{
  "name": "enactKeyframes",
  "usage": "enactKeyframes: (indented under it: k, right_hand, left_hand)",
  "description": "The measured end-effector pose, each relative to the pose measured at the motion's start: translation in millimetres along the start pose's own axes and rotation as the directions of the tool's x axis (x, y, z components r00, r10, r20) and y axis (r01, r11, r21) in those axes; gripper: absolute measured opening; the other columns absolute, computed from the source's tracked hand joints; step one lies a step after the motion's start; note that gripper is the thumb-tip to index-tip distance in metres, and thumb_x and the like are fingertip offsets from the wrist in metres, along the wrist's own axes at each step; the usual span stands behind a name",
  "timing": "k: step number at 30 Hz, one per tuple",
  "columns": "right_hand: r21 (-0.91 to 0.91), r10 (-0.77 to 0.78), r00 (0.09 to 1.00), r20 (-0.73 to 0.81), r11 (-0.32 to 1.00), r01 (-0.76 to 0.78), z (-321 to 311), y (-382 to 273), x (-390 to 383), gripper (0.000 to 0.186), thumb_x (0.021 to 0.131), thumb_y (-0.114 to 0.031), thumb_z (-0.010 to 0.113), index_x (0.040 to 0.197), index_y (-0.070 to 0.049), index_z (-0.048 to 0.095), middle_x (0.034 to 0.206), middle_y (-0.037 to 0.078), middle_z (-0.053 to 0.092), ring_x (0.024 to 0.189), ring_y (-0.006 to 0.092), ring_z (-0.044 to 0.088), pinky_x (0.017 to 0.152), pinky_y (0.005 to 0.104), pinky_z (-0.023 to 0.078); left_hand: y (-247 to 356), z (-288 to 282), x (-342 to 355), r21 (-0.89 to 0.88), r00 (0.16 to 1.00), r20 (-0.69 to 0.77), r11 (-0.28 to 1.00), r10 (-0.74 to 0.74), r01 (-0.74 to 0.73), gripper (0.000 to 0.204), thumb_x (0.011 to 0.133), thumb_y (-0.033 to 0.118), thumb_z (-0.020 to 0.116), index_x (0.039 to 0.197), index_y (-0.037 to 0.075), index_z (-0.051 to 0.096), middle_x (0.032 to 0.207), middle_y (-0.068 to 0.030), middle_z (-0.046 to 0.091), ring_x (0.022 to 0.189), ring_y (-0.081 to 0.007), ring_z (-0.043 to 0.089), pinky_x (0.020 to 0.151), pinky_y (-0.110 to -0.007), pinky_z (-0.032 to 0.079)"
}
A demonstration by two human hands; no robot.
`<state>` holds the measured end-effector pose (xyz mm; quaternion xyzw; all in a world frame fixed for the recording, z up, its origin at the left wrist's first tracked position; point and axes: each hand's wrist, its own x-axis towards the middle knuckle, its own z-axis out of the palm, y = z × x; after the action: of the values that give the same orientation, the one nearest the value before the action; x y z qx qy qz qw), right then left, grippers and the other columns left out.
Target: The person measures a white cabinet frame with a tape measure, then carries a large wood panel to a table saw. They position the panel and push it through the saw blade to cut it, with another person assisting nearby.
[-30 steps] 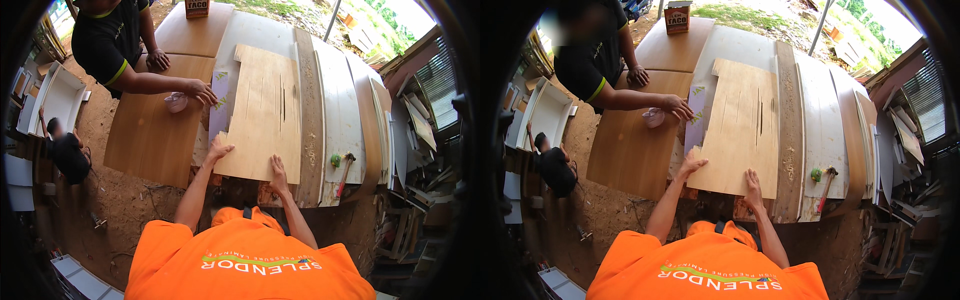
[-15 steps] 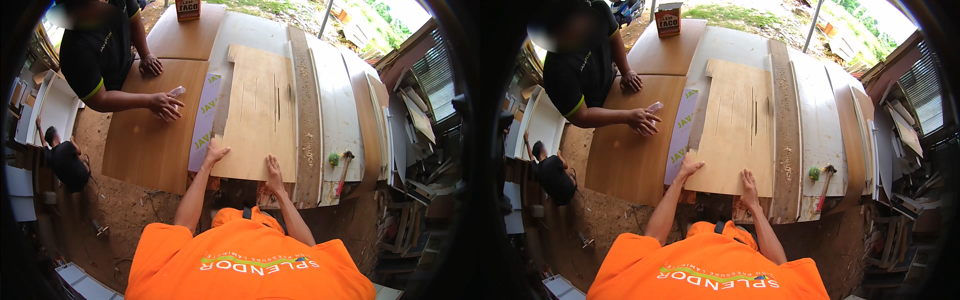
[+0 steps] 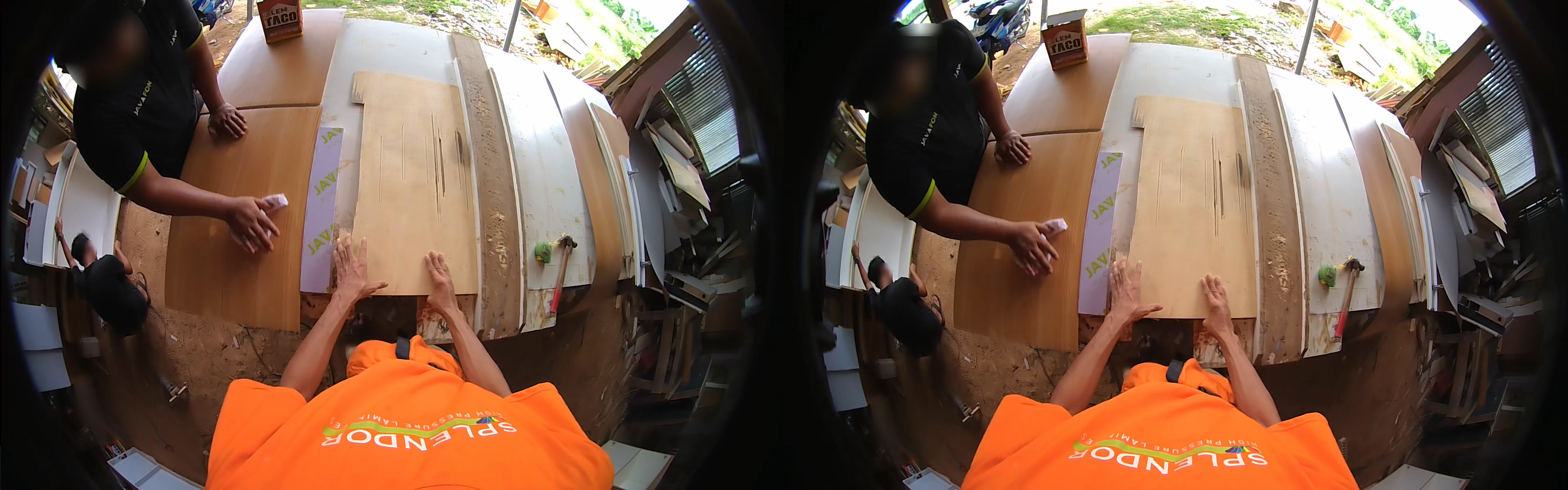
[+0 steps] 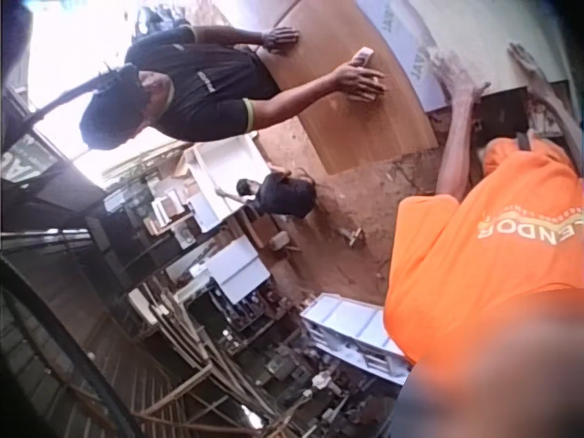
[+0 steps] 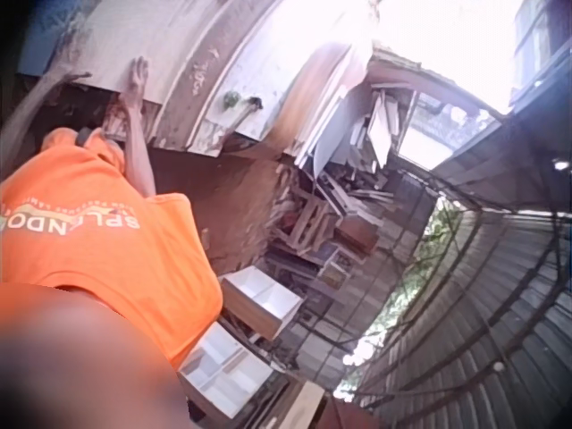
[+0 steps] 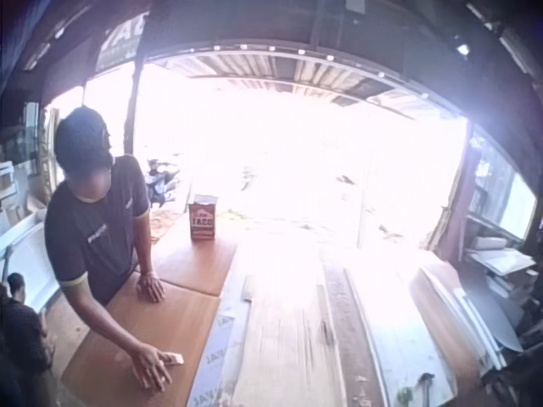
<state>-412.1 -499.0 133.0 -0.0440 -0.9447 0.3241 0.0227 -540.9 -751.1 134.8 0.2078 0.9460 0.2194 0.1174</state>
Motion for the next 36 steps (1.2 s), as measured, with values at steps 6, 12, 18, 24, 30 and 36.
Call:
enactKeyframes:
  k: [6,12,18,24,30,36]
  right_hand:
    - [-0.044,0.082,0.997,0.009,0.996,-0.081,3.8,1.6,5.5,0.105,0.062,0.022,0.054,0.161,-0.006,0.037,0.171,0.012,0.028,0.160,0.0337,0.018,0.131,0.0419,0.019]
    - [-0.026,0.081,0.997,0.011,0.996,-0.081,0.8,3.9,14.7,0.104,0.061,0.023,0.051,0.161,-0.006,0.038,0.170,0.013,0.029,0.160,0.0330,0.018,0.131,0.0406,0.020]
    - [-0.011,0.072,0.997,0.012,0.997,-0.071,-1.1,7.6,26.7,0.102,0.064,0.023,0.052,0.161,-0.006,0.038,0.170,0.014,0.029,0.160,0.0340,0.018,0.132,0.0422,0.019]
    - [-0.011,0.064,0.998,0.012,0.998,-0.064,-2.6,11.7,36.3,0.104,0.062,0.024,0.052,0.161,-0.005,0.036,0.171,0.014,0.028,0.160,0.0335,0.017,0.132,0.0421,0.018]
    - [-0.007,0.050,0.999,0.019,0.999,-0.049,-7.2,15.4,48.1,0.106,0.060,0.024,0.051,0.161,-0.004,0.036,0.171,0.014,0.027,0.161,0.0329,0.016,0.132,0.0415,0.017]
    - [0.031,0.049,0.999,0.009,0.998,-0.049,-9.8,19.3,54.2,0.101,0.063,0.023,0.051,0.160,-0.005,0.039,0.169,0.016,0.031,0.160,0.0341,0.018,0.131,0.0419,0.019]
  left_hand:
    - [0.8,7.0,1.3,0.112,0.972,0.157,0.975,0.173,-0.192,0.143,0.044,0.065,0.096,0.163,0.016,0.034,0.172,-0.0227,0.008,0.157,-0.0541,0.000,0.116,-0.083,0.004]
    - [1.3,8.0,18.1,0.111,0.941,0.182,0.945,0.284,-0.307,0.128,0.046,0.057,0.098,0.156,0.013,0.047,0.172,-0.0203,0.018,0.157,-0.0524,0.006,0.114,-0.086,0.002]
    - [5.2,1.1,31.8,0.122,0.935,0.217,0.942,0.281,-0.312,0.122,0.048,0.050,0.099,0.153,0.011,0.051,0.171,-0.0206,0.022,0.157,-0.0533,0.009,0.116,-0.084,0.005]
    - [3.2,8.1,47.3,0.150,0.940,0.220,0.944,0.259,-0.295,0.123,0.045,0.051,0.099,0.153,0.013,0.052,0.171,-0.0202,0.023,0.156,-0.0532,0.010,0.115,-0.085,0.007]
    - [4.6,7.7,61.2,0.169,0.945,0.223,0.946,0.238,-0.277,0.124,0.043,0.051,0.100,0.153,0.018,0.053,0.171,-0.0174,0.025,0.157,-0.0510,0.011,0.113,-0.088,0.007]
    - [6.5,1.3,64.0,0.132,0.946,0.214,0.952,0.243,-0.275,0.121,0.043,0.049,0.100,0.151,0.018,0.055,0.171,-0.0074,0.027,0.158,-0.0478,0.012,0.110,-0.090,0.005]
